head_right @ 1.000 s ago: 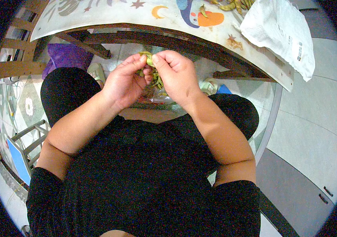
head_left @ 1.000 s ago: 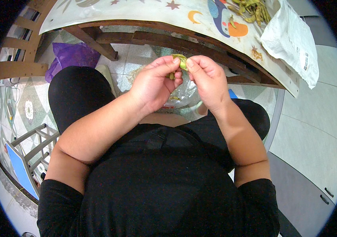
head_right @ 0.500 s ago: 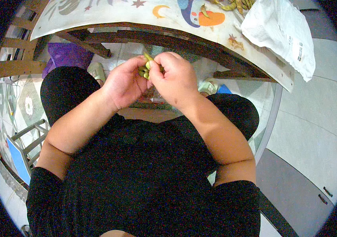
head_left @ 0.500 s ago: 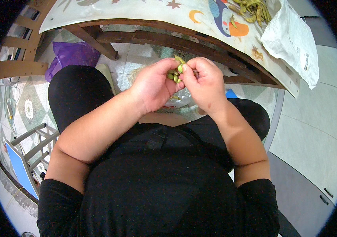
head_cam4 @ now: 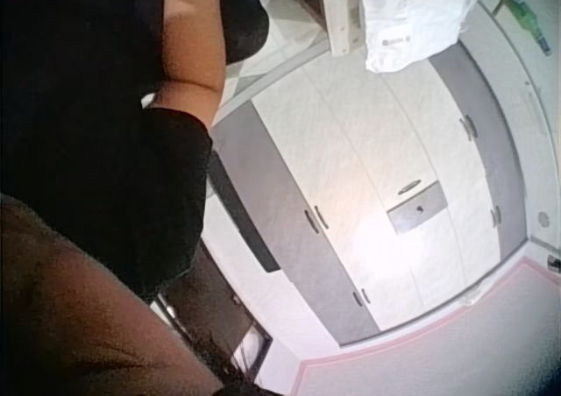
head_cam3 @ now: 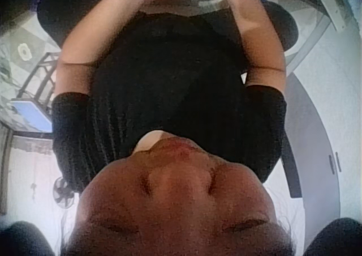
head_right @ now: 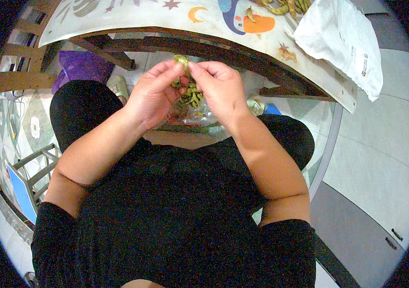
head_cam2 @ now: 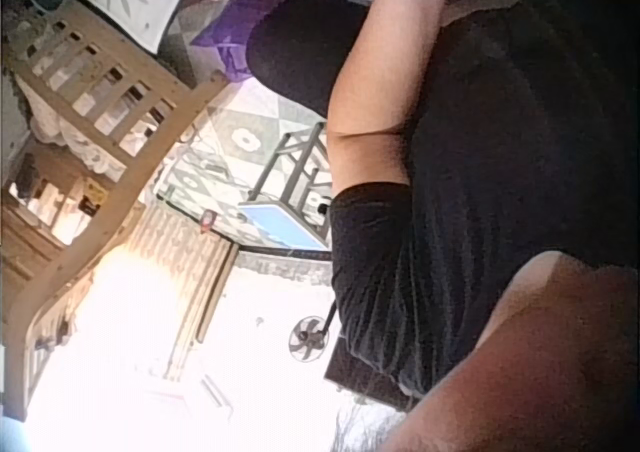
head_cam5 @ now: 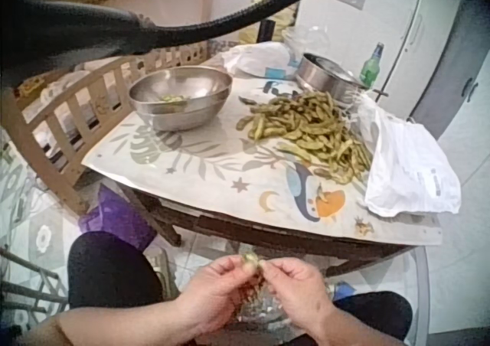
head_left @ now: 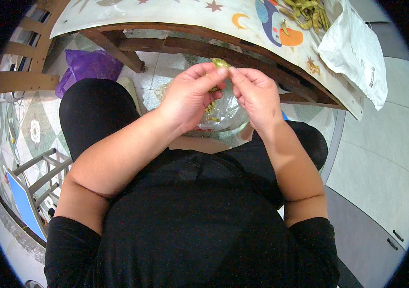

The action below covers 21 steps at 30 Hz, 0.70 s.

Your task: The person sits on the floor and shells edamame beans by hand. They pick up pods from a pile on the table, squeeze the beans out of the pods, and place the shelled beans into a metal bowl while discarding the empty pods into a plastic bag.

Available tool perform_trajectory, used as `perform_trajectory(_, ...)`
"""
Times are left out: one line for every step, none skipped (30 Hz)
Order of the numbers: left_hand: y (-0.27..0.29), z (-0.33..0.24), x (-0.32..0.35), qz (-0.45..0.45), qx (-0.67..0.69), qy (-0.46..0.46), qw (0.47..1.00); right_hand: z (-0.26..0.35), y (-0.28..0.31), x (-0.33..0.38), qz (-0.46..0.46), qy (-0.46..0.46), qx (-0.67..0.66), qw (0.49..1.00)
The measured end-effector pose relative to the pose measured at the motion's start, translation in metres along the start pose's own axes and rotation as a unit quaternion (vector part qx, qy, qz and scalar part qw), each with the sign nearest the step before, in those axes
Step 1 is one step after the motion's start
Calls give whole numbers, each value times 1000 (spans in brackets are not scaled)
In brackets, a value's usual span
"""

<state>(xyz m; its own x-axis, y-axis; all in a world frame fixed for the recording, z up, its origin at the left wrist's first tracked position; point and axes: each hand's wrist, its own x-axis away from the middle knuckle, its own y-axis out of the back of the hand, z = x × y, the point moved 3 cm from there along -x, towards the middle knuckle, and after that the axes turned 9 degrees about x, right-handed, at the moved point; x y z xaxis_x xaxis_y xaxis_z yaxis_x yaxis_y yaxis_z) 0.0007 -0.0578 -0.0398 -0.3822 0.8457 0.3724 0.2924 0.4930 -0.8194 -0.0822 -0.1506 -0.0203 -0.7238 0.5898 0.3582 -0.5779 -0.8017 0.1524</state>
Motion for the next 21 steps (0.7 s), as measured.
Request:
perform_trajectory(2, 2, -1, 0, -27, -6, 1000, 0, -1, 1, 12, -21, -12, 1000)
perform_trajectory(3, 2, -2, 1, -53, -11, 999, 2, -2, 3, 25, -42, -25, 999)
perform_trajectory(4, 1, -2, 6, -48, -14, 999, 3, -3, 4, 37, -62, -37, 997)
perform_trajectory(5, -2, -4, 12, -42, -15, 999, 5, -3, 4, 48, -47, -38, 997)
perform_trajectory(5, -3, -4, 18, -37, -17, 999, 7, -3, 3, 59, -32, -38, 997)
perform_trajectory(4, -4, -4, 5, -35, -15, 999, 8, -3, 2, 70, -17, -39, 997)
perform_trajectory(3, -5, -3, -8, -32, -14, 999, 8, -3, 2, 78, -15, -31, 996)
perform_trajectory(3, -6, -3, -21, -29, -12, 999, 7, -1, 1, 85, -13, -23, 996)
perform_trajectory(3, -5, -2, -14, -36, -4, 999, 6, 0, 1, 93, -11, -16, 996)
perform_trajectory(4, -4, -1, -8, -42, 3, 999, 5, 1, 2, 97, -15, -27, 995)
perform_trajectory(4, -3, 0, -2, -48, 10, 999, 5, 1, 2, 102, -18, -38, 994)
perform_trajectory(5, -3, 0, 5, -43, 8, 999, 4, 1, 3, 106, -22, -49, 993)
perform_trajectory(5, -2, -1, 12, -38, 7, 999, 4, 1, 3, 99, -17, -46, 994)
perform_trajectory(5, -2, -1, 19, -33, 6, 999, 4, 0, 3, 93, -12, -42, 995)
perform_trajectory(5, -1, -1, 12, -12, 8, 1000, 4, -1, 3, 86, -7, -39, 996)
perform_trajectory(4, 1, -1, 5, 9, 10, 1000, 4, -2, 4, 71, 11, -26, 997)
perform_trajectory(4, 3, -1, -1, 30, 12, 999, 3, -5, 5, 56, 29, -13, 998)
perform_trajectory(4, 4, -1, 1, 46, 20, 999, 2, -7, 5, 42, 47, 0, 998)
perform_trajectory(4, 5, -1, 3, 62, 28, 998, 1, -8, 5, 25, 59, 2, 998)
perform_trajectory(4, 5, -1, 5, 78, 36, 996, 0, -8, 5, 9, 72, 4, 997)
perform_trajectory(4, 5, -1, 12, 81, 37, 996, 0, -8, 5, -7, 84, 5, 996)
